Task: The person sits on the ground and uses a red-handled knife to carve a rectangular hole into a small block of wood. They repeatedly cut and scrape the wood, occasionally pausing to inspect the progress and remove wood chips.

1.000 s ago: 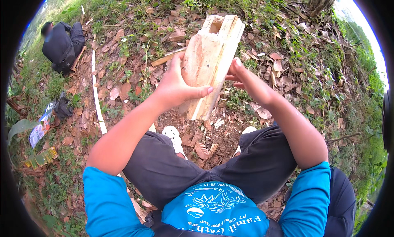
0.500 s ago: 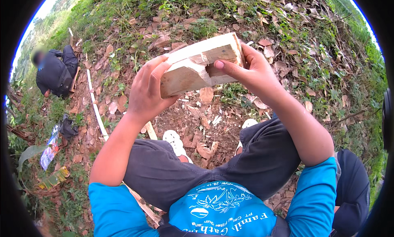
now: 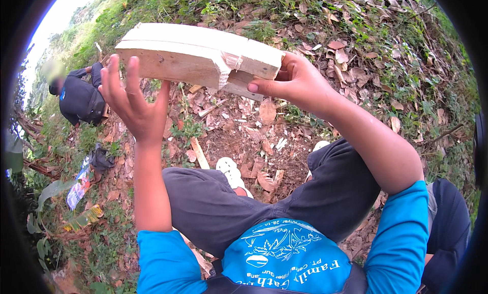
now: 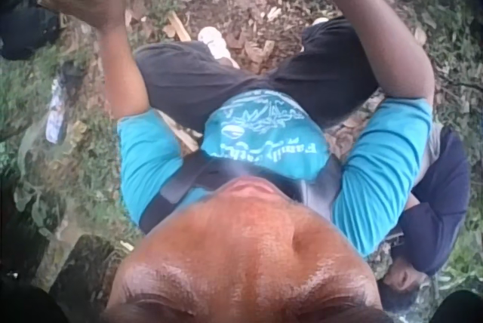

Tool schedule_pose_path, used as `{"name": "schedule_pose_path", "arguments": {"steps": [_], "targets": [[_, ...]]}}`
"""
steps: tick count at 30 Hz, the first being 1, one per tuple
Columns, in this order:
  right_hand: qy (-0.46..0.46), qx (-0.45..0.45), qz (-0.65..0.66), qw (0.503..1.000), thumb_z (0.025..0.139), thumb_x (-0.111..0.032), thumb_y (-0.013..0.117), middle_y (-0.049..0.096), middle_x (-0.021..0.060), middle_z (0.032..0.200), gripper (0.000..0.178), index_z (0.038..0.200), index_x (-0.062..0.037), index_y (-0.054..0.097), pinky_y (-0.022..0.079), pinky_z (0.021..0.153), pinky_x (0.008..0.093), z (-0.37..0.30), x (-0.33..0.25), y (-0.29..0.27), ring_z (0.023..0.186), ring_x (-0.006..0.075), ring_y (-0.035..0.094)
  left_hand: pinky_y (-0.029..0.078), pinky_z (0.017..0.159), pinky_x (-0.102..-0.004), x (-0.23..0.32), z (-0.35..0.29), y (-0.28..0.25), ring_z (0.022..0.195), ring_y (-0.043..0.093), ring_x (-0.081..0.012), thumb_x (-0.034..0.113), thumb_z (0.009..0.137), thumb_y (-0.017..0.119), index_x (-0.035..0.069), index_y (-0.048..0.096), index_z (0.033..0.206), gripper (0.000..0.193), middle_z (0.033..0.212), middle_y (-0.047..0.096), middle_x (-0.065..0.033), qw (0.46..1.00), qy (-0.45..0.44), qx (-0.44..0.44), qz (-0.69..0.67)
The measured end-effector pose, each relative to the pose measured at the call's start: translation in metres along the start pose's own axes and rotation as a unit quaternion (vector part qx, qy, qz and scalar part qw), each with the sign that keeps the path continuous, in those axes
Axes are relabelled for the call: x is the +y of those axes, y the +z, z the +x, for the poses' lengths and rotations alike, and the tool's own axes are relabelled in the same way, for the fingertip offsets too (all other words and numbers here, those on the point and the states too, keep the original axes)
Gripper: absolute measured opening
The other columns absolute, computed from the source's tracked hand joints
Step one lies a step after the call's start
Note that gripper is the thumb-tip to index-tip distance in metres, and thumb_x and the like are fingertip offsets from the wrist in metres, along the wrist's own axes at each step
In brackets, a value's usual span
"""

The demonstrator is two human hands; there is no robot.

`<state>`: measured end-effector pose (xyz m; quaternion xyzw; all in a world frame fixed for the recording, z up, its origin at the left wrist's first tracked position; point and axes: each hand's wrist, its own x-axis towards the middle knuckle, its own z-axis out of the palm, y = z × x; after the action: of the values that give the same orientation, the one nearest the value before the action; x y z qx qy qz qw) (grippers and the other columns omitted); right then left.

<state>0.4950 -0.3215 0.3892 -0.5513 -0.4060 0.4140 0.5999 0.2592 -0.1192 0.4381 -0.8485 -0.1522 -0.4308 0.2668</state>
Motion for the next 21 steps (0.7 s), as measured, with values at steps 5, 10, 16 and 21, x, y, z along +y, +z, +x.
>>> {"name": "schedule_pose_path", "arguments": {"steps": [5, 10, 16, 21], "targets": [[-0.052, 0.058, 0.021, 0.997, 0.081, -0.031, 0.089, 0.072, 0.0128, 0.117, 0.067, 0.131, 0.0023, 0.059, 0.056, 0.093, 0.035, -0.003, -0.008, 0.022, 0.106, 0.0196, 0.07, 0.041, 0.111, -0.0583, 0.003, -0.028, 0.02, 0.14, 0.04, -0.0439, 0.038, 0.08, 0.087, 0.008, 0.006, 0.16, 0.118, 0.15, 0.038, -0.0261, 0.765, -0.489, -0.108, -0.405], [-0.061, 0.074, -0.063, 0.993, 0.081, -0.027, 0.087, 0.072, 0.0124, 0.117, 0.062, 0.131, 0.0006, 0.06, 0.056, 0.092, 0.0342, 0.003, 0.015, 0.022, 0.107, 0.0177, 0.069, 0.047, 0.104, -0.0635, 0.039, -0.023, 0.023, 0.13, 0.054, -0.0411, 0.058, 0.092, 0.065, 0.003, 0.028, 0.153, 0.089, 0.147, 0.047, -0.0225, 0.263, -0.519, -0.19, -0.791], [-0.123, 0.034, -0.271, 0.954, 0.082, -0.04, 0.085, 0.061, 0.0208, 0.136, 0.086, 0.146, 0.0008, 0.046, 0.046, 0.109, 0.0417, 0.006, 0.034, 0.038, 0.129, 0.0308, 0.058, 0.06, 0.093, -0.0489, 0.034, -0.019, 0.035, 0.12, 0.062, -0.0256, 0.04, 0.09, 0.076, 0.002, 0.045, 0.141, 0.072, 0.126, 0.061, -0.0142, 0.384, -0.544, -0.12, -0.737], [-0.086, 0.028, -0.342, 0.936, 0.086, -0.062, 0.073, 0.049, 0.0272, 0.15, 0.1, 0.154, 0.0026, 0.037, 0.038, 0.117, 0.0482, 0.01, 0.024, 0.034, 0.141, 0.0389, 0.046, 0.047, 0.109, -0.0428, 0.014, -0.017, 0.046, 0.128, 0.052, -0.0286, 0.024, 0.081, 0.086, -0.003, 0.015, 0.145, 0.099, 0.133, 0.045, -0.0207, 0.653, -0.463, -0.004, -0.599]]}}
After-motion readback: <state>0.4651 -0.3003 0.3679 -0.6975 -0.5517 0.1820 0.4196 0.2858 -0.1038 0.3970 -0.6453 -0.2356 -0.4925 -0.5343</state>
